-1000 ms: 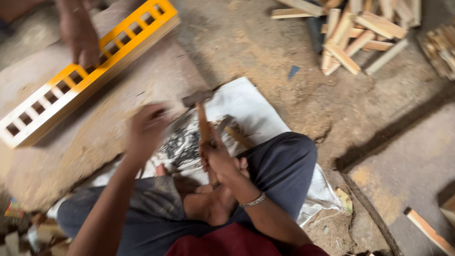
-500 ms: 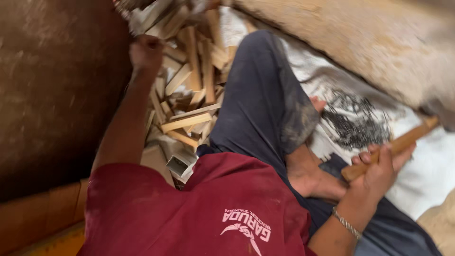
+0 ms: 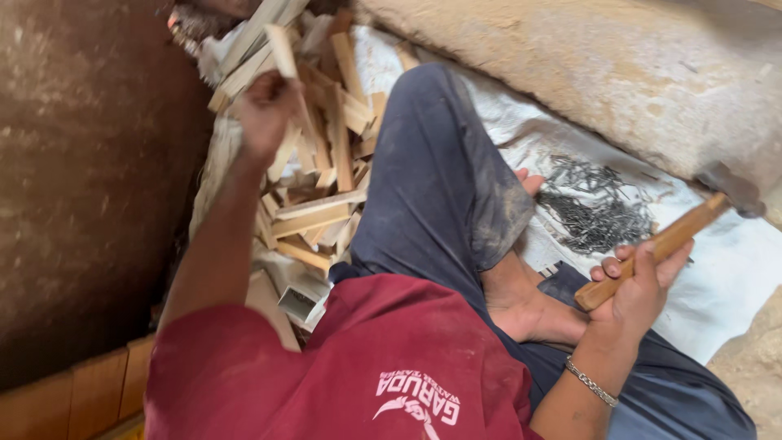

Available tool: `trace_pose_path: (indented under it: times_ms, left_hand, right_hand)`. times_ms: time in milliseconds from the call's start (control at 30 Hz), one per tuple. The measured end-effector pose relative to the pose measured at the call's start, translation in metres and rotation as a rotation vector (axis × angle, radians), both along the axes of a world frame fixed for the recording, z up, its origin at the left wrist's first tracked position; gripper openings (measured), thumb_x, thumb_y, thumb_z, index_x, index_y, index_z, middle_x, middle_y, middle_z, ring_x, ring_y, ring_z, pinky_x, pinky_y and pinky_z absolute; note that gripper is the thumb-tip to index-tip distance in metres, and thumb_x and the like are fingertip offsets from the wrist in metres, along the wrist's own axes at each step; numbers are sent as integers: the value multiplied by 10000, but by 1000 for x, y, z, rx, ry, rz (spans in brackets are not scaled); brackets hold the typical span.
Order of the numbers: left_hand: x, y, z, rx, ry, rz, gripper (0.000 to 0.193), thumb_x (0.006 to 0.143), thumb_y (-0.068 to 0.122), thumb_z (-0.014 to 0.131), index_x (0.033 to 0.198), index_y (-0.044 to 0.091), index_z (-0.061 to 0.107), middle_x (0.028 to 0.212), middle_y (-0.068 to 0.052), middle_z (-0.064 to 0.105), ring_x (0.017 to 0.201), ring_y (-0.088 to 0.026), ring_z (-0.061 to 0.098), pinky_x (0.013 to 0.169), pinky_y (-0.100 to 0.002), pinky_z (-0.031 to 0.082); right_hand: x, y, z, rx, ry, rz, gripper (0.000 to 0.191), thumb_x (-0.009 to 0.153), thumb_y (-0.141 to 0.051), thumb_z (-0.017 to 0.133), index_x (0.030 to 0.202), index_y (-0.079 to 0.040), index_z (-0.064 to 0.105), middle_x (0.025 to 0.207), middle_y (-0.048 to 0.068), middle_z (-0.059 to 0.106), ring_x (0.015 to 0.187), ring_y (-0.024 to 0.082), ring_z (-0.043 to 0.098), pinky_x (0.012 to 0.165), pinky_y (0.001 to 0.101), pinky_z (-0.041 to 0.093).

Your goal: The person sits on the floor and repeatedly hammers nails into small wooden blocks using a hammer. They pick up nails from a pile on a white sack and drive them into the wood, occasionally discarding finished pieces.

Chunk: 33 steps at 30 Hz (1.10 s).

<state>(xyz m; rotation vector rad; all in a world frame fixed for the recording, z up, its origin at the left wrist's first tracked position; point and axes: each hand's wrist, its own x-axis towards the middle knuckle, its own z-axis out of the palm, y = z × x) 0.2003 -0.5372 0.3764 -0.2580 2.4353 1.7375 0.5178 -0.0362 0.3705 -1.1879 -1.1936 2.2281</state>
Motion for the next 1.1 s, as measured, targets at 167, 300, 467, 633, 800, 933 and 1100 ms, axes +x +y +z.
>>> trace_pose_path:
  times_ms: [167,300,467,633,800,933,1100]
  left_hand:
    - [1,58,73,628,-70,-68,294,1034,157,559,1271,15,659,1055,-135,761,915,-226,759,898,-397,667]
    - [2,162,101,701,-138,-347,266,1069,125,542,1287,-3,622,1072,-111,736,918,-228,749,886,-406,637]
    - [23,319,73,316,-32,-808,273,1050,111,554,1295,26,640,1064,-91,721,933,-197,719,854,-362,608]
    - [49,452,7,-305,472,-1123,309,987,6,553,1245,43,719,1113,-159,694,1022,-304,655,902,-462,535]
    - [47,522,-38,-681,502,-1264,385,930,17,561,1261,131,720,1098,-122,676,974,-276,577,864,-422,504]
    - [36,531,-55,-773,552,-1248,303,982,100,574,1230,156,739,1062,-86,661,964,-243,533,848,-371,481]
    - [70,501,-56,-565,578,-1125,217,926,69,602,1117,2,682,1064,-169,644,893,-263,612,774,-417,539]
  right_hand:
    - [-5,2,3,-5,10,-7,688,1167,-134,544,1722,-308,177,952,45,534,658,110,497,573,271,468]
    - [-9,4,10,40,-85,-11,689,1106,-121,546,1689,-292,221,882,34,523,603,97,480,514,257,445]
    - [-4,7,19,66,-130,-44,839,986,-51,563,1662,-319,146,801,21,535,530,87,467,430,251,446]
    - [5,10,27,-103,20,-120,821,1012,-112,565,1675,-282,111,792,37,538,540,87,493,443,252,476]
    - [6,16,35,-134,-3,-135,809,1011,-121,547,1668,-293,106,792,35,539,552,89,503,455,253,487]
    - [3,20,38,-146,4,-140,814,1016,-118,558,1670,-291,104,793,38,537,553,91,501,449,251,476]
    - [-1,19,38,-143,-19,-129,824,1010,-120,559,1668,-293,95,785,40,536,540,90,496,441,254,475]
